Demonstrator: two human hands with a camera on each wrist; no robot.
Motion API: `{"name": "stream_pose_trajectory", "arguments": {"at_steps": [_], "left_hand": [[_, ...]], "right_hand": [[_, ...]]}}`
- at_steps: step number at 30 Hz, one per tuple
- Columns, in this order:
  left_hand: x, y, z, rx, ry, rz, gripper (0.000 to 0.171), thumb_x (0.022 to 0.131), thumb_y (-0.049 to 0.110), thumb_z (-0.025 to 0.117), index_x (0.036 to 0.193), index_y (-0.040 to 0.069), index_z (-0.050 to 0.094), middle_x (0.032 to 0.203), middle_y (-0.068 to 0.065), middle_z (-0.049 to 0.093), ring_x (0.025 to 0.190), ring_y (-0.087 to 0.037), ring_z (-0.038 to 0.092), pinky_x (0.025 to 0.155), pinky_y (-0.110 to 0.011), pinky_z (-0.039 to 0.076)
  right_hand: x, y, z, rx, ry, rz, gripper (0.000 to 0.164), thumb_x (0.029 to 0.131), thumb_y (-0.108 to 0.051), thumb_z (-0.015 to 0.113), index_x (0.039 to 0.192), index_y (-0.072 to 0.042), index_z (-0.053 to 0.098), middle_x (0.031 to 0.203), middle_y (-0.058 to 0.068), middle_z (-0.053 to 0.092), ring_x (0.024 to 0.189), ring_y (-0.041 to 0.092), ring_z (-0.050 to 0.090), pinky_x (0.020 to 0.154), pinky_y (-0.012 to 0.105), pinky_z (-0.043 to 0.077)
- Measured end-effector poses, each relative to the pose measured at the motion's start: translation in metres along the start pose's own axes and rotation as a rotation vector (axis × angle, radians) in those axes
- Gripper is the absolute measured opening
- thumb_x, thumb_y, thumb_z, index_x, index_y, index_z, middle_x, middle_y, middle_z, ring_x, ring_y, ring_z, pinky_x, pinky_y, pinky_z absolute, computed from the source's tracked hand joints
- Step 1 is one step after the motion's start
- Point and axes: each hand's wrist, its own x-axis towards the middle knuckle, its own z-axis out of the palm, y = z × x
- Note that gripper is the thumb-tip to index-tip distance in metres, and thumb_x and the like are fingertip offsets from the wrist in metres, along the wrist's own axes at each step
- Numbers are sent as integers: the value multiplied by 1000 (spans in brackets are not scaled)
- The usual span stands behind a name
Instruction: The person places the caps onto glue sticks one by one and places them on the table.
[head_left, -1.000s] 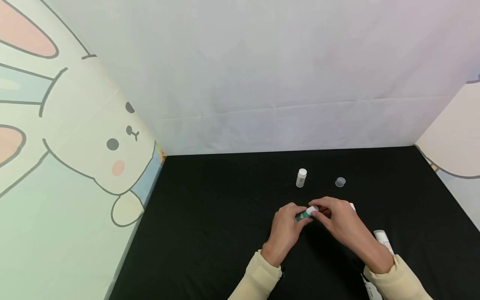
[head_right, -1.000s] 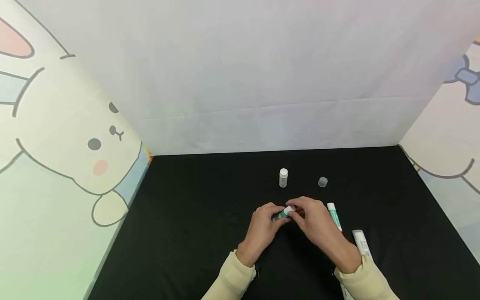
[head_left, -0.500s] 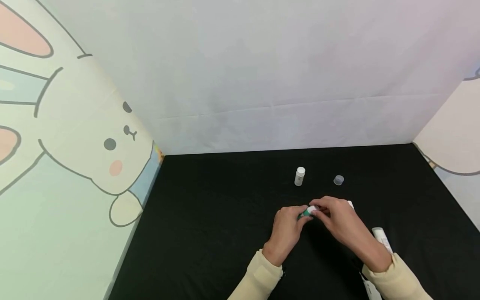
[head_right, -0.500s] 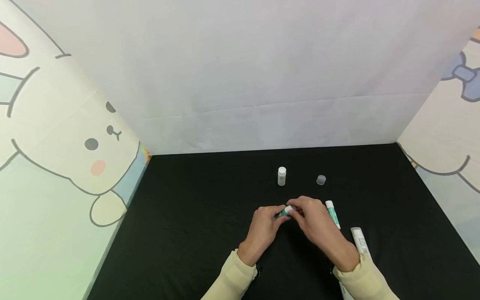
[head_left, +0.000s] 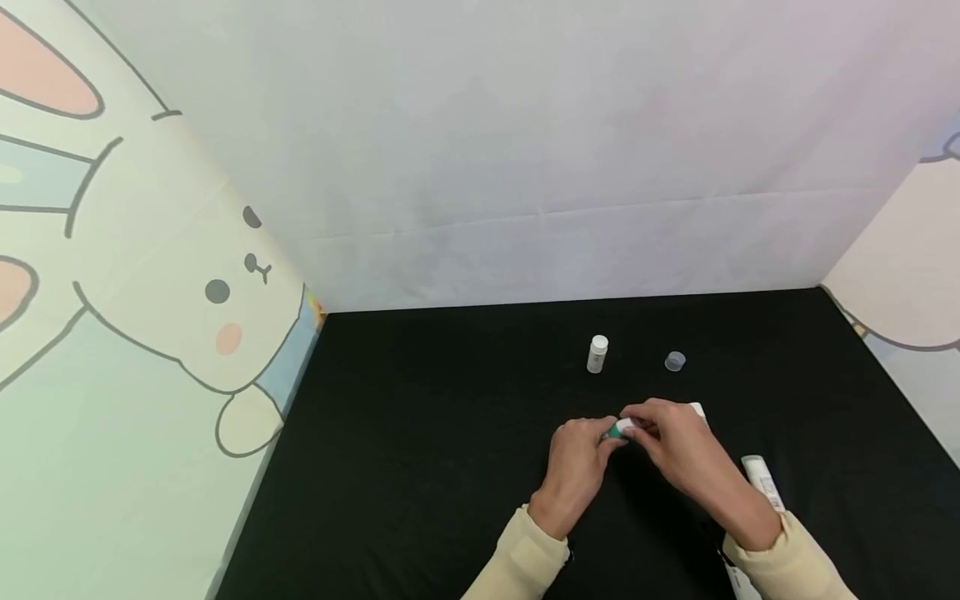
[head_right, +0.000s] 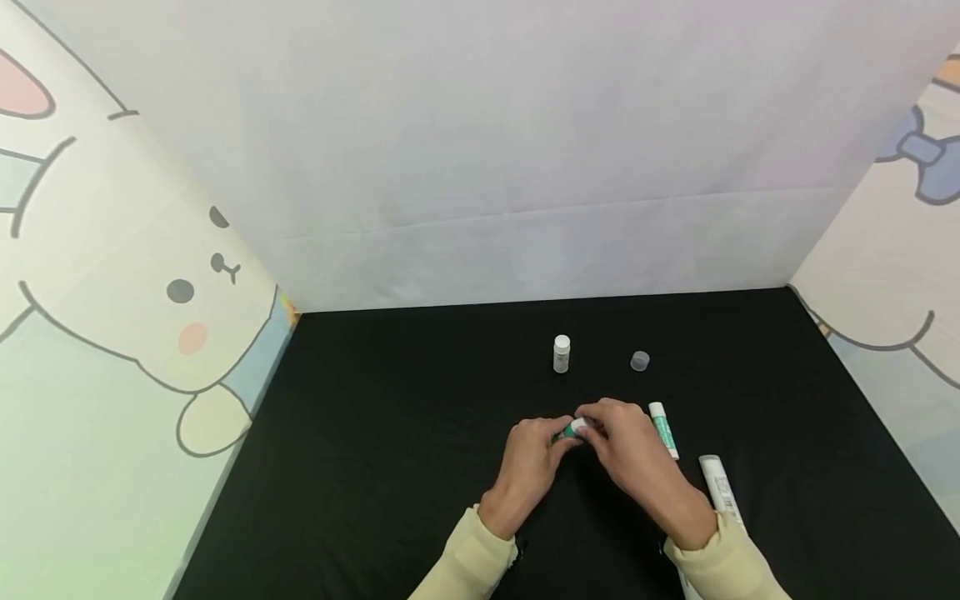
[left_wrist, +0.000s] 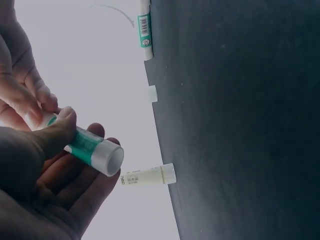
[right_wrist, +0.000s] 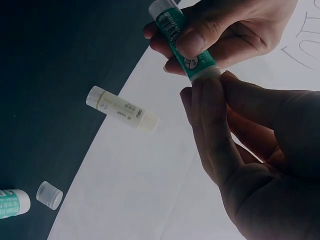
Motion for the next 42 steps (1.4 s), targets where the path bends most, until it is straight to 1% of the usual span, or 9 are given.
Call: {"name": "stream_pose_trajectory", "arguments": {"at_steps": [13, 16, 22, 24, 27, 30, 33, 36, 42], "left_hand": [[-5, 1, 7, 79, 64, 61, 8, 82, 31, 66, 78, 25, 61, 59, 15, 51, 54, 7, 45, 49, -9, 33], [-5, 1, 10, 75, 54, 67, 8, 82, 30, 66, 78, 26, 61, 62, 15, 52, 55, 8, 45, 50, -9, 33], [4, 9, 14, -62, 33, 98, 11, 87, 31, 60, 80, 24, 61, 61, 16, 46, 54, 6, 39, 49, -9, 31], [7, 12, 15, -107, 14, 88, 10, 88, 30, 60, 81, 23, 62, 62, 16, 45, 53, 7, 39, 49, -9, 32], [8, 16, 18, -155, -37, 61, 5, 88, 27, 62, 90, 23, 64, 69, 17, 53, 59, 10, 44, 53, -8, 36], [8, 19, 23, -153, -80, 40, 17, 88, 24, 63, 105, 23, 65, 84, 16, 60, 70, 10, 48, 60, -8, 39], [9, 22, 28, -126, -102, 22, 27, 89, 23, 63, 116, 22, 62, 94, 15, 62, 75, 7, 47, 63, -9, 38], [10, 24, 32, -118, -112, 7, 27, 90, 21, 62, 117, 22, 62, 94, 15, 62, 75, 3, 45, 62, -11, 36], [12, 25, 38, -166, -131, -7, 25, 90, 17, 63, 114, 20, 62, 93, 14, 60, 81, 2, 49, 67, -13, 40]], "right_hand": [[-4, 0, 6, -4, 17, -3, 10, 82, -6, 70, 92, -7, 69, 85, 1, 64, 66, 4, 56, 56, 24, 47], [-5, 2, 3, 9, -5, 25, 10, 83, -7, 69, 92, -7, 68, 85, 1, 65, 68, 6, 58, 57, 25, 48], [-8, 12, -11, 55, 27, 82, 16, 84, -12, 68, 100, -8, 67, 91, 4, 64, 75, 16, 64, 61, 32, 52], [-9, 15, -14, 66, 39, 84, 18, 86, -14, 67, 103, -7, 66, 94, 6, 64, 78, 19, 64, 62, 33, 52], [-12, 20, -16, 60, 47, 88, 21, 88, -15, 65, 106, -5, 66, 96, 9, 63, 79, 21, 64, 62, 34, 52], [-13, 25, -17, 40, 54, 98, 20, 88, -13, 64, 106, -5, 66, 96, 10, 62, 79, 22, 64, 61, 35, 52], [-14, 29, -17, 18, 57, 107, 21, 88, -11, 63, 108, -5, 65, 96, 10, 62, 79, 23, 63, 60, 36, 52], [-14, 33, -17, 2, 57, 114, 22, 89, -11, 62, 110, -5, 64, 97, 10, 61, 79, 23, 62, 60, 37, 51], [-14, 37, -16, -30, 73, 109, 22, 88, -10, 62, 109, -4, 65, 91, 7, 60, 75, 21, 60, 57, 33, 48]]}}
